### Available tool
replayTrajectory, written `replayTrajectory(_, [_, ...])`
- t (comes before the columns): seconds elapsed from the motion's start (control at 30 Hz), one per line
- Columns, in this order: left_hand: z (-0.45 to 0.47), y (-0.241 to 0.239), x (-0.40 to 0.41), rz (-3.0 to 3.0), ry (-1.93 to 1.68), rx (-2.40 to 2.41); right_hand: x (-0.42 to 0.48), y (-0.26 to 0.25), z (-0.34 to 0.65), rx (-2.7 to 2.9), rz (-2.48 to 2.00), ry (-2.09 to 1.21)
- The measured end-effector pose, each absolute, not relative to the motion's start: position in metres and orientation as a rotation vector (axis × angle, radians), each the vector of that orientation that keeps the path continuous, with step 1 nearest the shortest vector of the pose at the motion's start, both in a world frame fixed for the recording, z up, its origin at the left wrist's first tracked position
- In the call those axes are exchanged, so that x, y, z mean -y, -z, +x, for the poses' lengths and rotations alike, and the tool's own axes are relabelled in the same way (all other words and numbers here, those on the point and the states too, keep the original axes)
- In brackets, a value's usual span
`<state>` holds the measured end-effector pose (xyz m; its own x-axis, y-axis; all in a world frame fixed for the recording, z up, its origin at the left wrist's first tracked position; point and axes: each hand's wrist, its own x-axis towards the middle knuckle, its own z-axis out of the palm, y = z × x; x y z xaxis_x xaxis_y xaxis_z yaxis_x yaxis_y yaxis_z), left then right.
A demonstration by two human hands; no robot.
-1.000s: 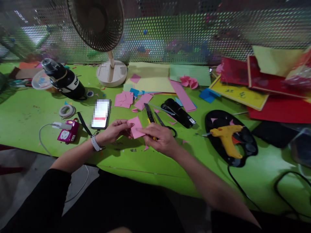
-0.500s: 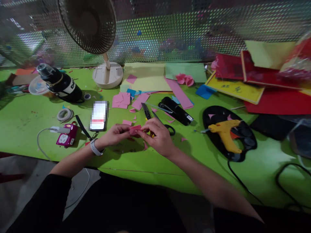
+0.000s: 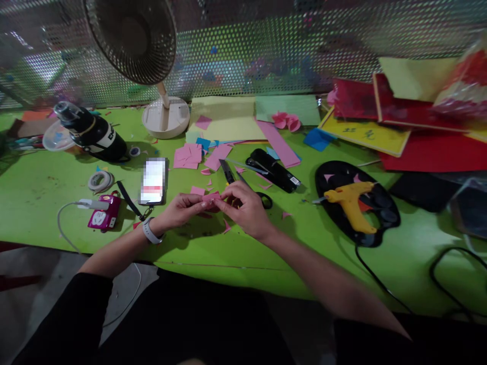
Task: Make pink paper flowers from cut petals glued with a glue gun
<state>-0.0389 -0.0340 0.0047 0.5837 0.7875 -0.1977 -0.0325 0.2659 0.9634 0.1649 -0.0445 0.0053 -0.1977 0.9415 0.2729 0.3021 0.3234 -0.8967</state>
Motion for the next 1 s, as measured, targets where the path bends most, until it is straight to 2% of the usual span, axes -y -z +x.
replayTrajectory(0.33, [-0.038, -0.003, 0.034, 1.160, -0.636, -0.812, 0.043, -0.001, 0.167, 1.579, -1.197, -1.075])
replayTrajectory(0.47, [-0.037, -0.007, 0.035, 1.147, -0.569, -0.787, 0.044, -0.006, 0.169, 1.726, -1.212, -1.151])
replayTrajectory(0.67, [-0.036, -0.010, 0.039, 0.989, -0.455, -0.739, 0.047, -0.009, 0.164, 1.962, -1.061, -0.815])
replayTrajectory(0.8, [-0.037, -0.012, 0.040, 0.998, -0.412, -0.704, 0.050, -0.010, 0.163, 2.029, -0.970, -0.756])
replayTrajectory(1.0, [-0.036, -0.014, 0.040, 1.206, -0.520, -0.697, 0.053, -0.009, 0.165, 2.049, -1.064, -0.765])
